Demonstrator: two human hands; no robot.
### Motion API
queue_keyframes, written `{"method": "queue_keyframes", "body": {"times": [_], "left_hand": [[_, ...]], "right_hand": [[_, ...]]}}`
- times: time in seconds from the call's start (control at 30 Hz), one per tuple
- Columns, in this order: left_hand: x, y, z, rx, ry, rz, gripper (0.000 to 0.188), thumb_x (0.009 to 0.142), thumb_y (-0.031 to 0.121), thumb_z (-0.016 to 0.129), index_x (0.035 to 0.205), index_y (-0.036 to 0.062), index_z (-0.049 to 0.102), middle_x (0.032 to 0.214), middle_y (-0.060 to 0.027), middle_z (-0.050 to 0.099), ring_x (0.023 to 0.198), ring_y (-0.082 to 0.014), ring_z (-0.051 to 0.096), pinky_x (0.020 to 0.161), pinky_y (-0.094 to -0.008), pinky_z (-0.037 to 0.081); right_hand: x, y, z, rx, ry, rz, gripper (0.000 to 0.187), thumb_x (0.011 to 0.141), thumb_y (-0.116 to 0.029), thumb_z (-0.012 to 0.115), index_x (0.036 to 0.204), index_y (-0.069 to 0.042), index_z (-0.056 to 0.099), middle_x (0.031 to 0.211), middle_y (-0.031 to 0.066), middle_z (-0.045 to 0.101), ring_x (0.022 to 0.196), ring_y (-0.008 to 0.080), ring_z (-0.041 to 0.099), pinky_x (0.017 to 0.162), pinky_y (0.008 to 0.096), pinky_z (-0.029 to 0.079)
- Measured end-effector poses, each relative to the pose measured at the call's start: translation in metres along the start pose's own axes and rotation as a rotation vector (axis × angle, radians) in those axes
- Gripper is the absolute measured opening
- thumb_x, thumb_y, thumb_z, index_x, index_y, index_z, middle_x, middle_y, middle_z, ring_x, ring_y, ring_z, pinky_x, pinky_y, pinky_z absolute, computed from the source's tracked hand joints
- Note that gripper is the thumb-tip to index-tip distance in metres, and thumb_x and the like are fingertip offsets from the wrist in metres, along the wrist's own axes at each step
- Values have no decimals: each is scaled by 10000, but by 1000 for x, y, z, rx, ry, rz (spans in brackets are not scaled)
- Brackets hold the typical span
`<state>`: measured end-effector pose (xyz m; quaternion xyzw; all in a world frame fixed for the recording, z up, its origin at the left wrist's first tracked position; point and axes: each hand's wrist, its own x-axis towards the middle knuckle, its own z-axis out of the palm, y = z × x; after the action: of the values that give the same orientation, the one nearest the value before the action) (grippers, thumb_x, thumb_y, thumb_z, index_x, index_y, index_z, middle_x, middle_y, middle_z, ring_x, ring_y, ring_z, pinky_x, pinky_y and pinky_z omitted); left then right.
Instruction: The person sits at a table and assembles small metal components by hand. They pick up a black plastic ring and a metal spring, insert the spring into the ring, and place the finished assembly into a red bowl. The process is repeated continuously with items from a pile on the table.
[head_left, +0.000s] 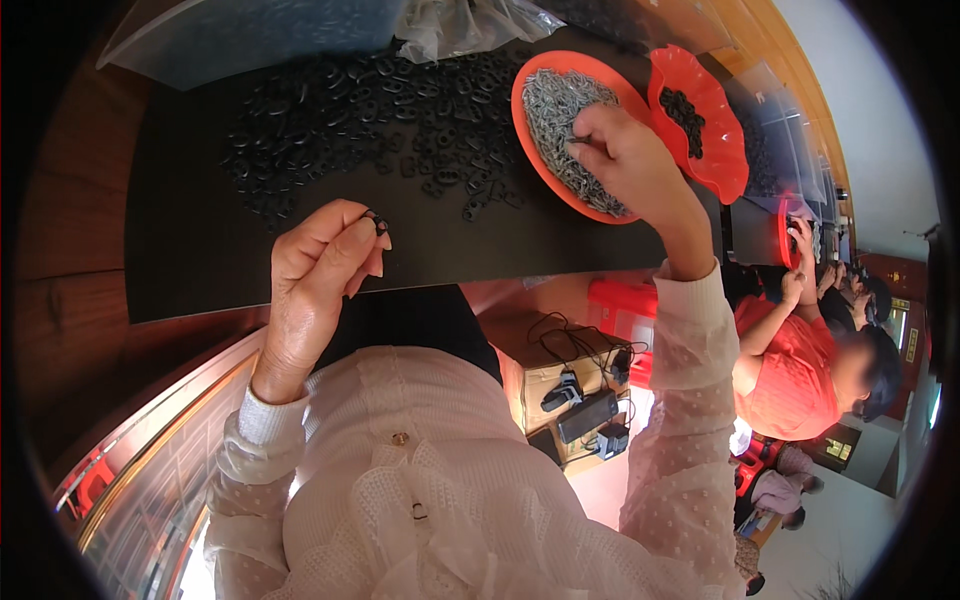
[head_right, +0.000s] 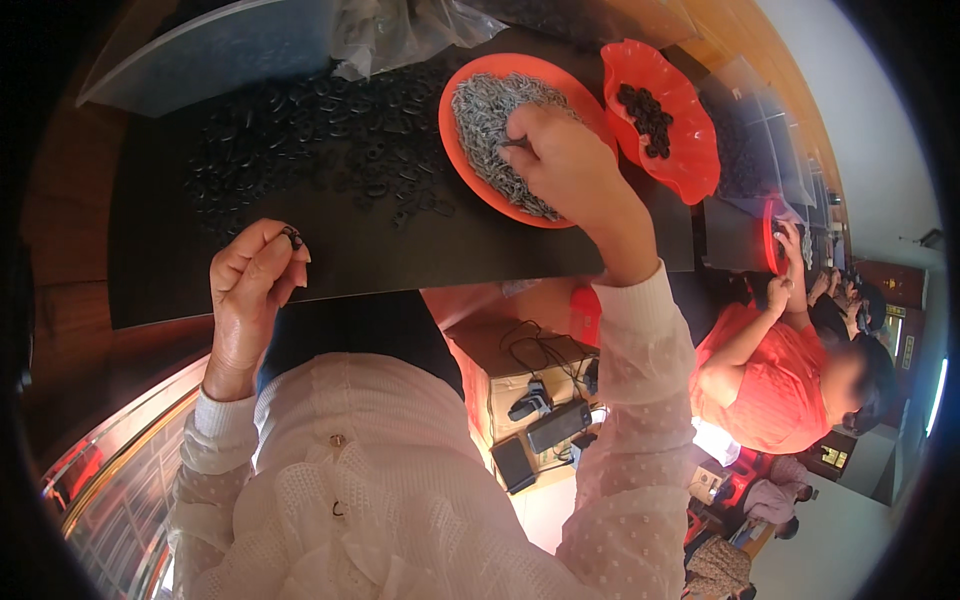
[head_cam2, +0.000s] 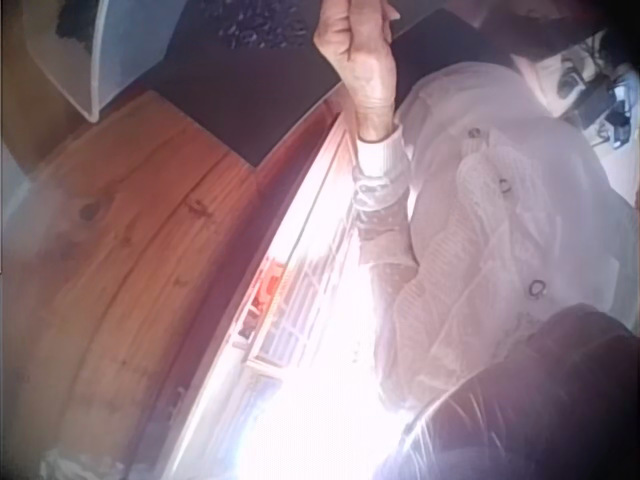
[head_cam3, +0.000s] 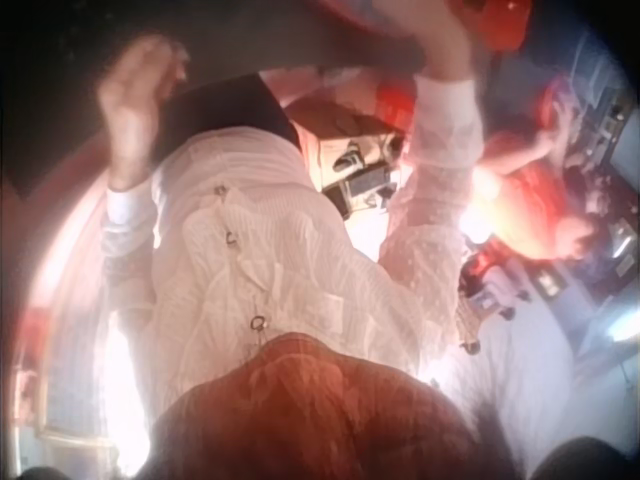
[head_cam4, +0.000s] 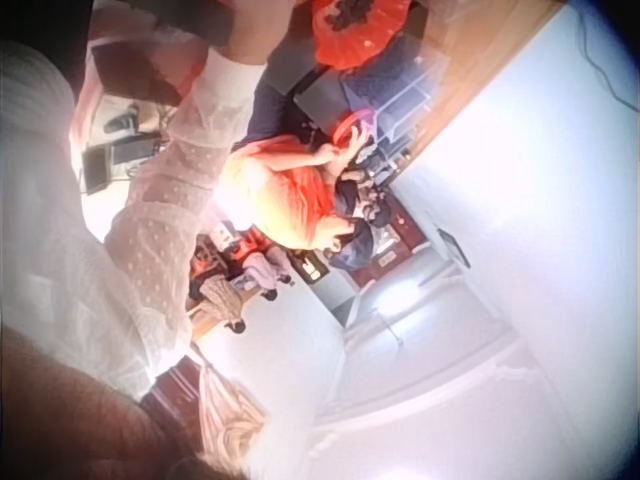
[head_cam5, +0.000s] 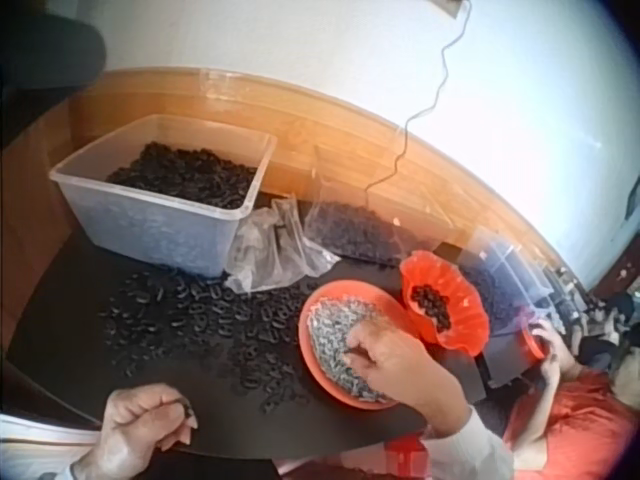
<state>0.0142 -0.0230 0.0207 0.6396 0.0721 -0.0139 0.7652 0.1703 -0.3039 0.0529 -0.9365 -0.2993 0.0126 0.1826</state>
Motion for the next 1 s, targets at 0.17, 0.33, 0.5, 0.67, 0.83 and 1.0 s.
{"method": "queue_keyframes", "body": {"times": [0.17, 0.33, 0.5, 0.67, 0.83, 1.0], "left_hand": [[0, 0, 1, 7, 17, -3, 209, 953, 141, 500, 843, 18, 629, 641, 10, 547, 531, -18, 386, 479, -178, 296], [0, -1, 0, -19, 14, 7, 207, 950, 135, 500, 840, 17, 630, 636, 10, 546, 530, -17, 386, 480, -177, 298], [0, 0, 0, -38, -4, 19, 203, 962, 138, 503, 856, 17, 626, 656, 11, 551, 536, -14, 383, 482, -172, 298], [3, -5, -7, -56, -84, 29, 207, 985, 181, 505, 905, 27, 618, 695, 19, 558, 545, -9, 375, 491, -164, 302], [3, -5, -10, -116, -109, -3, 191, 982, 186, 518, 940, 33, 624, 702, 29, 562, 547, -3, 366, 484, -159, 290], [2, -8, -15, -207, -132, -7, 170, 971, 162, 536, 955, 23, 631, 708, 26, 568, 553, 0, 369, 484, -160, 289]], "right_hand": [[2, 2, -2, 49, 45, 33, 117, 862, -133, 591, 857, -19, 568, 836, 179, 597, 778, 355, 583, 666, 423, 452], [0, 2, -4, 121, 137, 16, 119, 875, -122, 577, 847, -7, 567, 765, 173, 583, 699, 343, 571, 643, 397, 453], [-1, -8, -7, 298, 160, 96, 87, 871, -81, 598, 845, -1, 574, 692, 93, 551, 629, 182, 543, 602, 309, 435], [5, -55, -5, 491, 98, -2, 55, 852, -45, 620, 841, -18, 574, 686, 62, 533, 629, 134, 522, 589, 293, 423], [14, -113, 17, 488, -36, -232, 84, 826, -50, 634, 823, -22, 556, 735, 102, 545, 648, 275, 541, 585, 351, 430], [26, -136, 21, 341, -153, -287, 80, 831, -92, 612, 823, -26, 567, 767, 122, 567, 709, 329, 579, 596, 396, 447]]}}
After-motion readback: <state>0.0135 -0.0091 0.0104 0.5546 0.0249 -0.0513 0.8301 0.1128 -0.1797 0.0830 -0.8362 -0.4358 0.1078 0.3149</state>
